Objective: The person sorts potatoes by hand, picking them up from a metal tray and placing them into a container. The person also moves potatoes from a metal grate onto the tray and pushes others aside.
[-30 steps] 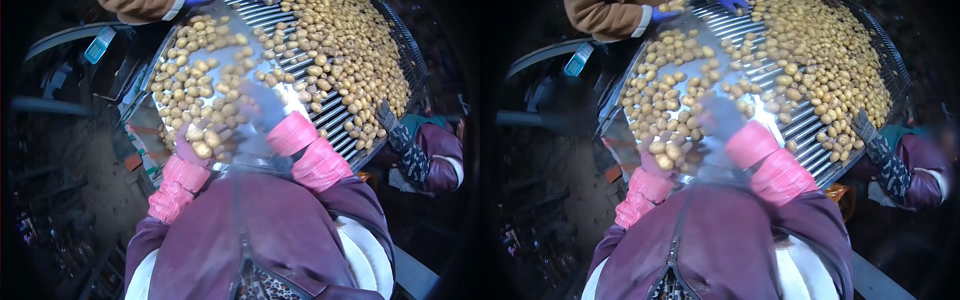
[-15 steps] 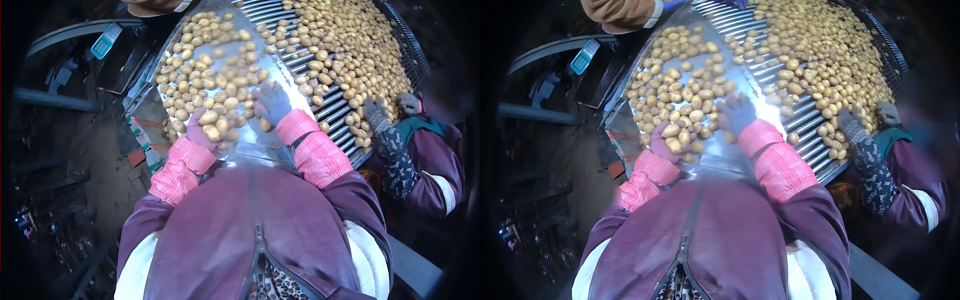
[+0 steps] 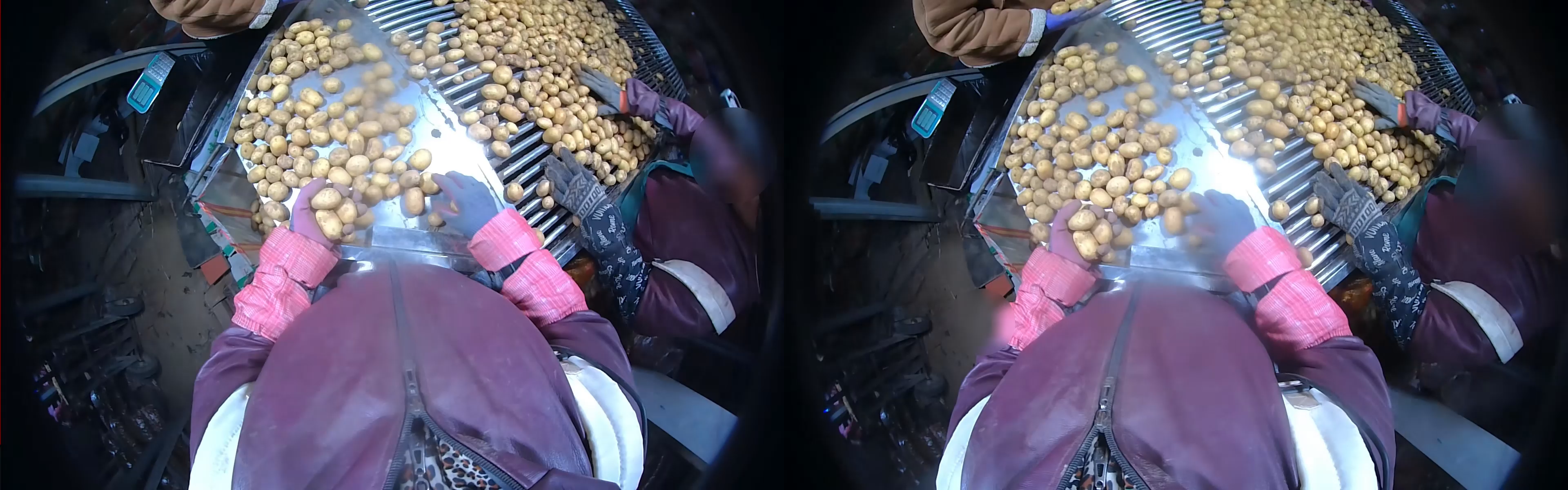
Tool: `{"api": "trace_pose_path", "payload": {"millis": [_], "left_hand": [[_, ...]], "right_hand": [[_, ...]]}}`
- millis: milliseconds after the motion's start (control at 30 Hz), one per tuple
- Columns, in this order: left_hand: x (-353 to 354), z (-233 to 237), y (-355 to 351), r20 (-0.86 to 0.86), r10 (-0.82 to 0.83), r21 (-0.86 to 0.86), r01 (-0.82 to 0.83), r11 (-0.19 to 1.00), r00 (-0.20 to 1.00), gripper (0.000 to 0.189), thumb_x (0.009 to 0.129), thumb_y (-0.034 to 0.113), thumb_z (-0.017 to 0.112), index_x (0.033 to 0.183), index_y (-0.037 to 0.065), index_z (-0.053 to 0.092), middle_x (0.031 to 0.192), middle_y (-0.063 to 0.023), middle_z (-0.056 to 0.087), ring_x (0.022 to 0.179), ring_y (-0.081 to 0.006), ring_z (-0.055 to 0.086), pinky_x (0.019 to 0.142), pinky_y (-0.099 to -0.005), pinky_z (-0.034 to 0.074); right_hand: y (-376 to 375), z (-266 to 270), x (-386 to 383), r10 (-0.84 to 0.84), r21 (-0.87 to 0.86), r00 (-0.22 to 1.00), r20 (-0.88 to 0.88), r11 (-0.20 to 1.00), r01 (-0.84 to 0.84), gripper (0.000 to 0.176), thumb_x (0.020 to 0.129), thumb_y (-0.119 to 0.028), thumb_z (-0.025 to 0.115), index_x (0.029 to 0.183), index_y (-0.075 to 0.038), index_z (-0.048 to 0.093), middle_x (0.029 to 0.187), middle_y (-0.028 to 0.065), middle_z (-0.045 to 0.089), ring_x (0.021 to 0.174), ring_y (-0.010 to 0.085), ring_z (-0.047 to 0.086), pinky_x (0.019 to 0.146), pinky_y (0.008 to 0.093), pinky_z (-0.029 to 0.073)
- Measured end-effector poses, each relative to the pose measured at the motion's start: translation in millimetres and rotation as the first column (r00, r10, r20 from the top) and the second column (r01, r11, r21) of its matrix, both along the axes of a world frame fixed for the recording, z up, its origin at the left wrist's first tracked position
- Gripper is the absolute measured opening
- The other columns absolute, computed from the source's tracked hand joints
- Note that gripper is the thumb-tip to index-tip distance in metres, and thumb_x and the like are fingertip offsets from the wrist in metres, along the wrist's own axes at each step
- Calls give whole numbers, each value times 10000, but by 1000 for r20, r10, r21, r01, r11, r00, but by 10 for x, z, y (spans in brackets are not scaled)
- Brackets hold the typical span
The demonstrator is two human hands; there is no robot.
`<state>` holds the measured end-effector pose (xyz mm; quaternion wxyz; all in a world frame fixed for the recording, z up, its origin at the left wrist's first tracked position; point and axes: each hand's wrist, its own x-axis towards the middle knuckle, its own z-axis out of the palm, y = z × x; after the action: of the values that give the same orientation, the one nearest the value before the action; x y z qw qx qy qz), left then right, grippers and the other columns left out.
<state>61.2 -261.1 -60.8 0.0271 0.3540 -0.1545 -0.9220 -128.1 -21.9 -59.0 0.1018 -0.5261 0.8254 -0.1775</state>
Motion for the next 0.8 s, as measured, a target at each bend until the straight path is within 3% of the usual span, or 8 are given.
{"api": "trace_pose_path", "payload": {"millis": [267,333,433,500,600,700,733,800], "left_hand": [[35,-55,-24,-135,-97,62,107,992,986,417,908,429,500,1032,50,624,932,-114,664,784,-303,680,484,-343,493],[-3,28,43,-14,-41,44,42,998,999,420,901,432,509,1030,50,624,926,-114,664,784,-302,677,507,-344,500],[17,57,42,5,-77,11,77,997,997,437,887,451,525,1036,51,619,911,-104,654,781,-294,663,535,-330,495],[-21,76,67,74,-68,-33,71,997,995,437,886,457,525,1029,54,616,903,-100,647,777,-292,656,530,-331,487],[7,-27,52,-53,-72,24,73,997,996,451,888,467,526,1022,44,604,923,-123,636,757,-295,648,535,-335,495],[-24,-23,69,-39,-53,33,54,998,998,448,889,462,536,1008,34,591,948,-148,631,775,-311,645,553,-357,502],[-20,-8,64,-41,-64,32,65,997,997,445,889,461,538,1005,34,589,949,-149,631,776,-315,644,551,-361,503],[0,-30,50,-76,-67,50,71,996,995,445,891,464,539,976,30,585,953,-162,628,758,-318,636,520,-363,501]], "right_hand": [[-765,-220,70,-87,106,966,243,992,63,553,816,-400,695,1254,-113,516,1149,170,572,1038,392,585,872,481,477],[-797,-350,92,-26,-69,979,201,997,41,540,853,-393,673,1292,-126,506,1180,181,574,1113,391,558,917,472,467],[-718,-245,16,22,-34,943,331,999,-11,509,840,-376,682,1265,-127,554,1216,179,571,1153,373,542,923,455,466],[-651,-251,-270,22,-208,968,-248,975,-76,446,841,-368,670,1216,-136,598,1234,162,570,1149,348,549,931,459,466],[-554,15,-812,-332,-61,917,-221,943,327,400,865,-435,590,1168,-178,642,1268,118,550,1205,317,489,1031,485,384],[-444,-53,-1164,-366,73,743,-560,872,484,617,853,-518,607,1339,-152,505,1346,174,478,1282,344,420,997,558,392],[-468,-86,-1136,-392,176,806,-443,844,507,696,868,-604,520,1405,-168,440,1430,163,405,1368,355,308,1045,621,293],[-491,75,-879,-254,367,834,-490,808,461,682,894,-595,494,1444,-204,393,1460,164,365,1394,377,257,1085,604,257]]}}
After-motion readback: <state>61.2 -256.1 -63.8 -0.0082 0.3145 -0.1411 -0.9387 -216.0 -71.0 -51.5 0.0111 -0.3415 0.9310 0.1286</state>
